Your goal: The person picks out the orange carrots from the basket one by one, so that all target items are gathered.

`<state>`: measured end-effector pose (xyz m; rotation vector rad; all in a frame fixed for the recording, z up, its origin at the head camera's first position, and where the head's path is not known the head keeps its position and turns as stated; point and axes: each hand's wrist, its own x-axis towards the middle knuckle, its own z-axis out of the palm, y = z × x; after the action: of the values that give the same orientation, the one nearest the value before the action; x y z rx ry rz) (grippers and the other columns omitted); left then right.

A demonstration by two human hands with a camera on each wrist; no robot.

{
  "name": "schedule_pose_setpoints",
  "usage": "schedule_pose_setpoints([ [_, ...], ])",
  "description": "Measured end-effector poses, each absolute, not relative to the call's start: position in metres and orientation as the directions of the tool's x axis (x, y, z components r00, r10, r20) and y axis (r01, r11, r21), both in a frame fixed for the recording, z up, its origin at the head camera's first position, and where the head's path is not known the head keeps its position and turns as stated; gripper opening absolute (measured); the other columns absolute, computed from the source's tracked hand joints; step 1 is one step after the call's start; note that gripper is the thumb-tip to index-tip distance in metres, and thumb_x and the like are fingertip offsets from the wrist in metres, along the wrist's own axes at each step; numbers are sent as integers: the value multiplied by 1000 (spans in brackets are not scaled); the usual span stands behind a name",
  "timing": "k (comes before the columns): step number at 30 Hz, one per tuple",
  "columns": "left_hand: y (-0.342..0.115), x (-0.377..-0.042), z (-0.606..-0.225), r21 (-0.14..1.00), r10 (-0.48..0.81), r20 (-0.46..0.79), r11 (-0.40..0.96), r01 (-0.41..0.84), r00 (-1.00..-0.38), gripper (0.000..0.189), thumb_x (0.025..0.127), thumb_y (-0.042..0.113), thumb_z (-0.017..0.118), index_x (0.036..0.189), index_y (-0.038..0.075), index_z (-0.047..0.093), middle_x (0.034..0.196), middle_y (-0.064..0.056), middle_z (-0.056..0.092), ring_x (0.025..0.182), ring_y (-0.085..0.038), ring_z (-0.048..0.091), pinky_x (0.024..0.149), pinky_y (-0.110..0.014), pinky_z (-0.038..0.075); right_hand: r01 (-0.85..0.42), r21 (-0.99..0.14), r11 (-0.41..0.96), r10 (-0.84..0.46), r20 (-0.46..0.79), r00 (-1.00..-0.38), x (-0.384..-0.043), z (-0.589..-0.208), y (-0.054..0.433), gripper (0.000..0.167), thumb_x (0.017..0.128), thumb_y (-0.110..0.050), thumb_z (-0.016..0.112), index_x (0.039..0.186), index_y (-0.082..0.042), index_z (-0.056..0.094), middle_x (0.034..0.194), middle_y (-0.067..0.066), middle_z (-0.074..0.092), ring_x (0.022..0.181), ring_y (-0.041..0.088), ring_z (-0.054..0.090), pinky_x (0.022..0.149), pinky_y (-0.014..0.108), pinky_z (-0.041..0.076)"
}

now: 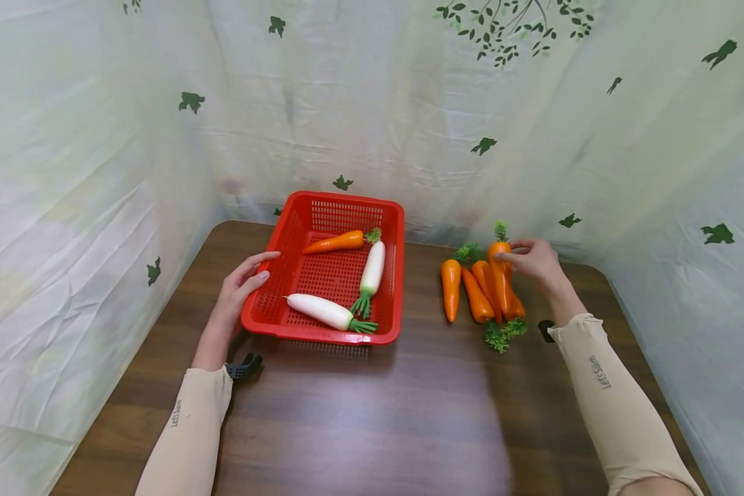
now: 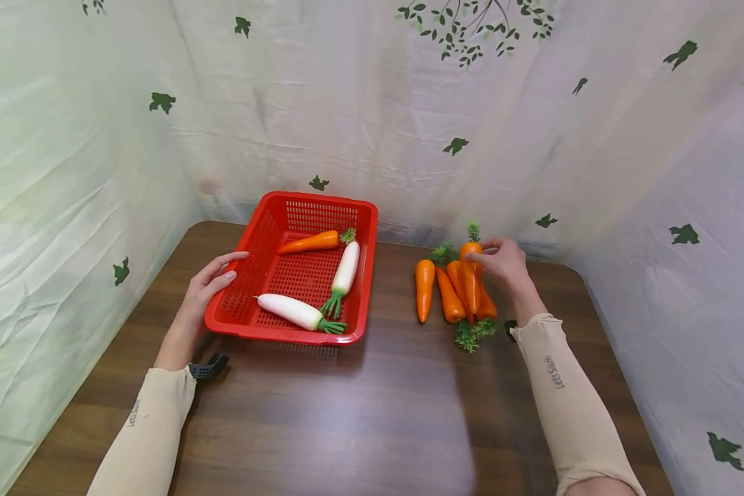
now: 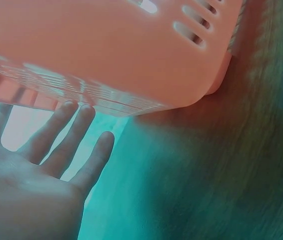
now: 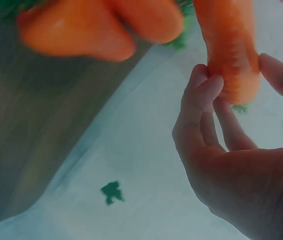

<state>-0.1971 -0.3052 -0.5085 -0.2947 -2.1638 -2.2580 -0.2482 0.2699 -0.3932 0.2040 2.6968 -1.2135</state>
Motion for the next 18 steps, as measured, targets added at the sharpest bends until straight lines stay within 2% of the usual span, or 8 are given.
schedule_pose_setpoints([
  [4,-306,-198,-508,991,132,133,-51,127,-982,48,109,25,57,156,16,50,150,-11,52,123,-28,62,91,-32,63,215,-719,661,84,-214,-973,-248,-400,284,63,98,-37,74,144,2,58,144,29,59,105,32,71,104,52,56],
  [9,-307,-198,-508,991,128,132,-46,127,-983,48,109,25,57,155,16,50,148,-10,53,121,-25,63,90,-31,63,234,-702,673,101,-227,-969,-247,-408,301,64,99,-39,73,144,4,58,145,29,56,113,36,65,99,46,57],
  [15,-307,-197,-508,990,131,135,-47,130,-982,48,109,25,57,155,16,50,149,-11,52,121,-27,63,90,-32,63,245,-704,666,136,-208,-969,-249,-425,320,64,98,-37,74,143,6,58,139,31,58,100,27,66,89,37,60],
  [18,-307,-197,-508,990,133,137,-43,132,-982,48,109,26,57,156,17,50,151,-12,52,123,-28,62,91,-32,63,258,-697,669,159,-205,-966,-250,-435,327,62,98,-34,74,142,7,59,140,32,56,104,32,63,84,34,58],
])
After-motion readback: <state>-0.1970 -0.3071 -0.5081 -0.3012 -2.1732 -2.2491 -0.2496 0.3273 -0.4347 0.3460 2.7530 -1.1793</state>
